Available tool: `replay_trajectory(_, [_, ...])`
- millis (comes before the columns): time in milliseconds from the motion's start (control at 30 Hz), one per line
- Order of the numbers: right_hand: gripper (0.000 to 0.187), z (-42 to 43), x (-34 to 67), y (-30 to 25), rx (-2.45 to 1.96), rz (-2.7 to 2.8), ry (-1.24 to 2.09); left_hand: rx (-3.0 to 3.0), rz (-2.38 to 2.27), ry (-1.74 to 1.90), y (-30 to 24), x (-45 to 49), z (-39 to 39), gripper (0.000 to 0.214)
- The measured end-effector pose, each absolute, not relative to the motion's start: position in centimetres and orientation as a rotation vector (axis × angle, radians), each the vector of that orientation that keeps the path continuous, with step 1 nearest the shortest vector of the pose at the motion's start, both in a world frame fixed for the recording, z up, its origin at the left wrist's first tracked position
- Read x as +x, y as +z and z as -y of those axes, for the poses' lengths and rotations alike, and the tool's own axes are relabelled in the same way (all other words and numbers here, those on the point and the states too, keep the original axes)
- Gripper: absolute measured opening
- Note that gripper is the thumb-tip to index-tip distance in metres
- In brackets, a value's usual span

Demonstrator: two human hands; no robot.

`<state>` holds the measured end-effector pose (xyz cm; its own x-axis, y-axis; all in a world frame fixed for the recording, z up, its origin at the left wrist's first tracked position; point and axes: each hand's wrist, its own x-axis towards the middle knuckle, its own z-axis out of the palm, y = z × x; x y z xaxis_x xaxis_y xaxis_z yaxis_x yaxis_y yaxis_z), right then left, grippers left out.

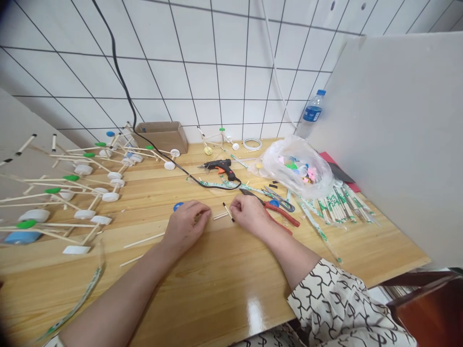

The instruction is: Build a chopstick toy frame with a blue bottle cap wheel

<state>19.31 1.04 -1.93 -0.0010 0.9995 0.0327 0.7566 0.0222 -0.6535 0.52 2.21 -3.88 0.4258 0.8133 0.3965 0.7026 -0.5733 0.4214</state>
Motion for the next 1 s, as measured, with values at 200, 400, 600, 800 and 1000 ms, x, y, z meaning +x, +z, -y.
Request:
replay_trajectory(200, [0.012, -1.1, 20.3, -0.1, -1.731, 1.640, 0.678, 2.580, -1.307, 0.834, -4.2, 0.7, -2.1, 0.019])
replay_trajectory(400, [0.019, 0.1, 20.3, 1.7, -1.568, 1.488, 0.763, 2.617, -1.286, 0.843, -4.1, 0.7, -1.9, 0.020])
replay_trajectory(600, [0.019, 0.9, 20.5, 4.2, -1.559, 1.608, 0.650, 2.620, -1.298, 0.829, -4.3, 0.9, -1.8, 0.020])
replay_trajectory(800, [0.016, 0.1, 21.2, 3.6, -1.680, 1.704, 0.567, 2.610, -1.284, 0.805, -4.4, 0.9, -1.7, 0.020])
replay_trajectory(1000, [0.013, -0.4, 20.8, 1.9, -1.788, 1.833, 0.516, 2.579, -1.273, 0.758, -4.3, 1.0, -1.7, 0.020])
